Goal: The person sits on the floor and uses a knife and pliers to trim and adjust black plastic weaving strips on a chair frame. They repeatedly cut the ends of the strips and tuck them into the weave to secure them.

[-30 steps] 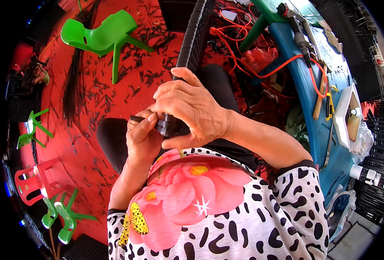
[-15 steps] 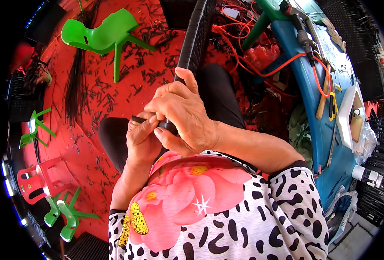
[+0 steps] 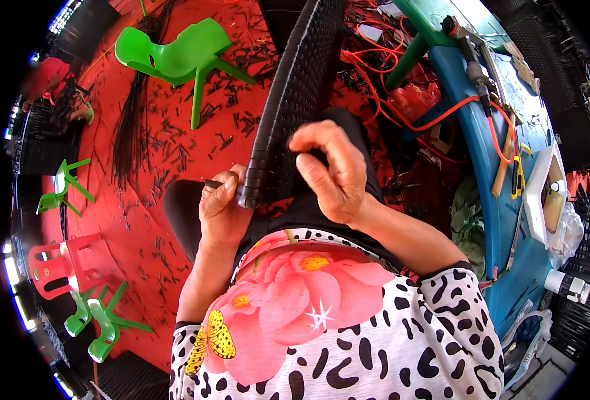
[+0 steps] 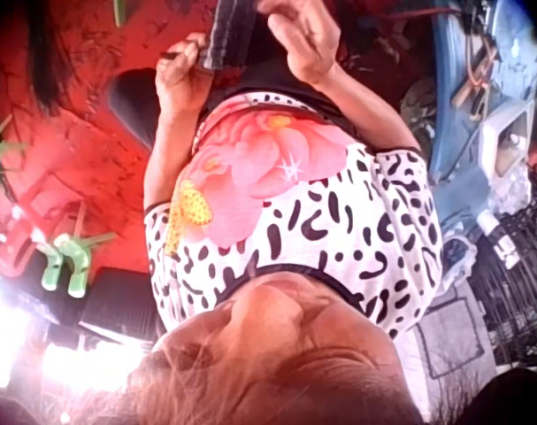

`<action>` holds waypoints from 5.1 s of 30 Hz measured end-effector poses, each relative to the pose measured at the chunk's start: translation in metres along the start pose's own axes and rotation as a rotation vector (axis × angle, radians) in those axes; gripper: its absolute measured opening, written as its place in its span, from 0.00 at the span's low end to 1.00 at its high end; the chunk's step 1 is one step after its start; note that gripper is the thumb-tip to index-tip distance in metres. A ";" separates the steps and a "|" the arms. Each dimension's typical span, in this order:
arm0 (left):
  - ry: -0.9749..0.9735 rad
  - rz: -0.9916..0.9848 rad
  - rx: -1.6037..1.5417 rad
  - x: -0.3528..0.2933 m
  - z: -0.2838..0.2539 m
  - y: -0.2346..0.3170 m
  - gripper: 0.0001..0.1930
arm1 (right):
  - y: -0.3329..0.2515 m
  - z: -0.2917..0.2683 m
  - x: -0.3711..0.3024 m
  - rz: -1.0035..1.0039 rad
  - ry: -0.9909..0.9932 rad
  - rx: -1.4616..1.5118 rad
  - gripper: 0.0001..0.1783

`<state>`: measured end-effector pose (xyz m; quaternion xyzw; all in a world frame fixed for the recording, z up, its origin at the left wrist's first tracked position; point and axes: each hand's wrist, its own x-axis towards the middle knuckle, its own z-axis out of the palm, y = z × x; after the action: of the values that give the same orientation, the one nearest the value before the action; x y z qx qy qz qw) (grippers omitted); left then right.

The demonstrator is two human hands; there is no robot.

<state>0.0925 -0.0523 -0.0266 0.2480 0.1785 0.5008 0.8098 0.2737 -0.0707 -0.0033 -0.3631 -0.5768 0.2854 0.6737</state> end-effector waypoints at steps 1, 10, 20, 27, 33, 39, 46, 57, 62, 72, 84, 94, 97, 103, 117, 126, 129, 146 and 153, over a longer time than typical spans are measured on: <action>0.051 -0.010 0.029 -0.001 0.003 0.000 0.10 | -0.002 -0.004 -0.009 0.133 -0.063 -0.005 0.05; -0.088 -0.031 -0.054 0.001 -0.006 -0.003 0.06 | -0.003 -0.001 -0.033 0.196 -0.250 -0.043 0.12; -0.091 -0.075 -0.060 0.001 -0.006 -0.005 0.06 | -0.018 0.010 -0.020 -0.080 -0.102 -0.350 0.41; -0.127 -0.088 -0.105 0.004 -0.007 -0.006 0.05 | -0.036 0.002 0.016 0.503 -0.213 0.141 0.25; -0.228 -0.163 -0.021 0.015 -0.012 0.015 0.09 | -0.026 -0.002 -0.008 0.404 -0.230 -0.017 0.26; -0.241 0.000 0.694 0.043 -0.008 0.095 0.18 | -0.025 -0.005 -0.027 0.568 -0.152 0.033 0.26; -0.811 0.041 1.363 0.069 0.082 0.115 0.18 | -0.033 0.016 -0.031 0.396 -0.179 -0.490 0.37; -1.070 -0.144 1.598 0.066 0.085 0.088 0.11 | -0.021 0.035 -0.038 0.037 -0.006 -0.902 0.59; -0.698 -0.557 1.283 0.060 0.078 0.082 0.13 | -0.019 0.043 -0.032 0.013 0.066 -0.830 0.58; -0.780 -0.295 1.463 0.051 0.107 0.056 0.11 | -0.012 -0.003 -0.035 -0.085 0.001 -0.835 0.53; -0.667 -0.283 1.146 0.053 0.090 0.024 0.13 | -0.043 -0.064 -0.035 0.042 -0.180 -0.800 0.44; -0.628 0.000 0.965 0.043 0.082 0.029 0.15 | -0.084 -0.053 0.016 0.072 -0.405 -0.558 0.14; -0.401 0.190 0.634 0.031 0.052 0.018 0.17 | -0.087 -0.058 0.023 0.115 -0.439 -0.510 0.08; -0.289 -0.006 0.780 0.001 0.002 -0.053 0.17 | -0.083 -0.060 0.014 0.273 -0.267 -0.460 0.06; -0.616 0.832 1.368 0.033 0.022 -0.069 0.20 | -0.084 0.003 0.082 0.379 -1.077 -0.810 0.13; -0.547 0.141 1.327 0.018 -0.006 0.009 0.15 | -0.045 0.063 0.102 0.279 -1.129 -0.523 0.16; -0.489 0.112 1.359 0.010 -0.015 0.022 0.22 | -0.035 0.077 0.100 0.231 -1.023 -0.493 0.16; 0.057 0.256 0.688 -0.012 0.023 0.046 0.05 | -0.024 0.073 0.080 0.129 -0.675 -0.232 0.14; -0.176 0.352 0.732 -0.004 0.043 0.060 0.17 | -0.002 0.047 0.106 -0.141 -0.547 -0.685 0.11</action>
<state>0.0706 -0.0434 0.0432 0.5884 0.2296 0.5120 0.5822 0.2456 0.0215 0.0620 -0.4362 -0.8185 0.1167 0.3551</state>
